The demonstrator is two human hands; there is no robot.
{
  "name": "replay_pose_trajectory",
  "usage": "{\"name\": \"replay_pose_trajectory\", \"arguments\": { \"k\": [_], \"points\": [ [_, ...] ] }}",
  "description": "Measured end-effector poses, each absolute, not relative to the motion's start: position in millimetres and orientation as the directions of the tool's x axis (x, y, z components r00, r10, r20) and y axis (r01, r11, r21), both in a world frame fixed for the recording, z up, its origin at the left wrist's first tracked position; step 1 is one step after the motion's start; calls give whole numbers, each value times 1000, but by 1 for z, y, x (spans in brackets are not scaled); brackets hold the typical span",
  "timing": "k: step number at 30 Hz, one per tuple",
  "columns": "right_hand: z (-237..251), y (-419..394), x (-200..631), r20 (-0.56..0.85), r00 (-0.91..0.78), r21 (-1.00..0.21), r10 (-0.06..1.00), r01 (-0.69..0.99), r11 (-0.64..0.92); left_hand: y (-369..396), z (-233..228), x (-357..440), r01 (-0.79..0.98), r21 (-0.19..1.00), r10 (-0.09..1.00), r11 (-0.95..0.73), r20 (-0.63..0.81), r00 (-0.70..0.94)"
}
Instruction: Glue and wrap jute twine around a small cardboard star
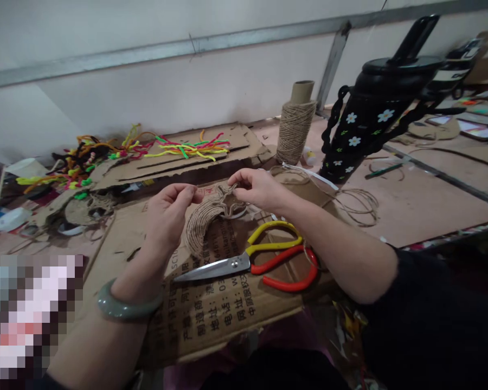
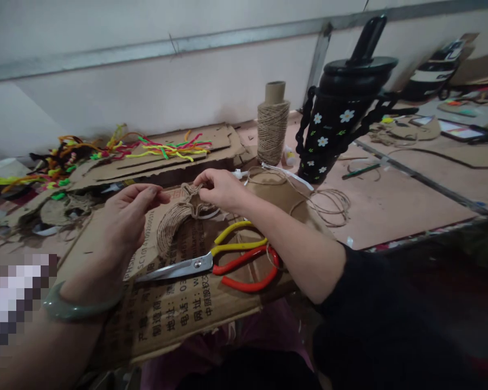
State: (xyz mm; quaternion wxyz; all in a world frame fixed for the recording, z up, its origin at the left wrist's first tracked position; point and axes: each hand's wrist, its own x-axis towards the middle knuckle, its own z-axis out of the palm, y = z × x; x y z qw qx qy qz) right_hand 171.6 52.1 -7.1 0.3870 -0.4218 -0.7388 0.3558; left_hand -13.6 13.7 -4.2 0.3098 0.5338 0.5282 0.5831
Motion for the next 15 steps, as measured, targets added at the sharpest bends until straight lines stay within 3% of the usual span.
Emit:
{"name": "replay_pose_trajectory", "arguments": {
  "k": [8, 12, 15],
  "points": [
    [-7, 56, 170, 320, -340, -841, 884, 327, 430, 11, -2, -20, 490, 802, 852, -342, 485, -198],
    [-8, 60, 165, 336, -327, -857, 883, 283, 431, 14, -5, -19, 438, 834, 844, -337, 474, -252],
    [-5, 57, 161, 339, -322, -864, 884, 264, 428, 9, -7, -17, 227, 916, 875, -330, 387, -290]
  ]
}}
